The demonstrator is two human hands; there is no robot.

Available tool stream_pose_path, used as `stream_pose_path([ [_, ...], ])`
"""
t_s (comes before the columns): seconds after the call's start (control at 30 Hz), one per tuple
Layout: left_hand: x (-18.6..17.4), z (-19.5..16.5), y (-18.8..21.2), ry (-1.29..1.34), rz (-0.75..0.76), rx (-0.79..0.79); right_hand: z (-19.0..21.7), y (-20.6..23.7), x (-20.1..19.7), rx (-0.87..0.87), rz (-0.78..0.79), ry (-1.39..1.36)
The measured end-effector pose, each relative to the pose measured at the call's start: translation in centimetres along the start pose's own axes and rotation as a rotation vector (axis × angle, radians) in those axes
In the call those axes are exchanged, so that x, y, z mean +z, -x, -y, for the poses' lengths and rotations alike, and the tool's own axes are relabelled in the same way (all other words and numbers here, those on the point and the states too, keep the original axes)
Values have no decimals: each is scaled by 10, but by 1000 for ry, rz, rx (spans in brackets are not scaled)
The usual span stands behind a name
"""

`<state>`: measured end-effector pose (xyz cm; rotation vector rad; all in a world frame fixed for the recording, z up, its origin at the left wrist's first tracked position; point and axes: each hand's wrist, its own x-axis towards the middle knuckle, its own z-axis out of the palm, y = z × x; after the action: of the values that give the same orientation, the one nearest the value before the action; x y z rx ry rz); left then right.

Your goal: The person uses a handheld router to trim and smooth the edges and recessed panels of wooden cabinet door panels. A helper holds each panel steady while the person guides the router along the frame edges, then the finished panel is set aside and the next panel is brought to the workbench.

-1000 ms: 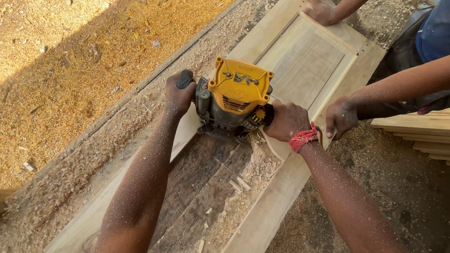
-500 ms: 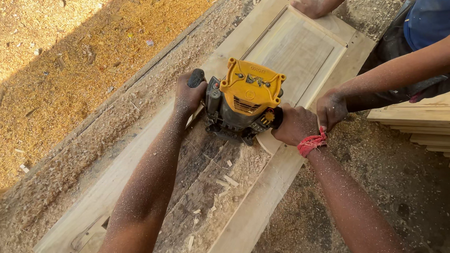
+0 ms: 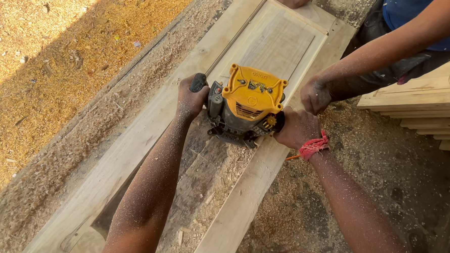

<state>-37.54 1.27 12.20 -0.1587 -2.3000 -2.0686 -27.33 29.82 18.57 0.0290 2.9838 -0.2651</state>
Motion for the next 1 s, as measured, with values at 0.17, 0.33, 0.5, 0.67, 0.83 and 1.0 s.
stream_pose_path([
  [0.17, 8, 2, 13, -55, 0, 31, -9, 16, 5, -22, -69, 6],
  [0.33, 14, 5, 27, -55, 9, -62, -17, 30, 7, -7, -17, 27],
  [0.5, 23, 10, 40, -70, 6, 34, -23, 44, 5, 10, 2, 27],
  [0.67, 35, 13, 55, -59, 16, 39, -31, 62, 3, 25, 45, 30],
  [0.83, 52, 11, 65, -80, 27, 19, -42, 80, 4, 38, 23, 21],
  [1.0, 59, 5, 67, -99, 36, 13, -50, 87, 8, 43, 33, 6],
])
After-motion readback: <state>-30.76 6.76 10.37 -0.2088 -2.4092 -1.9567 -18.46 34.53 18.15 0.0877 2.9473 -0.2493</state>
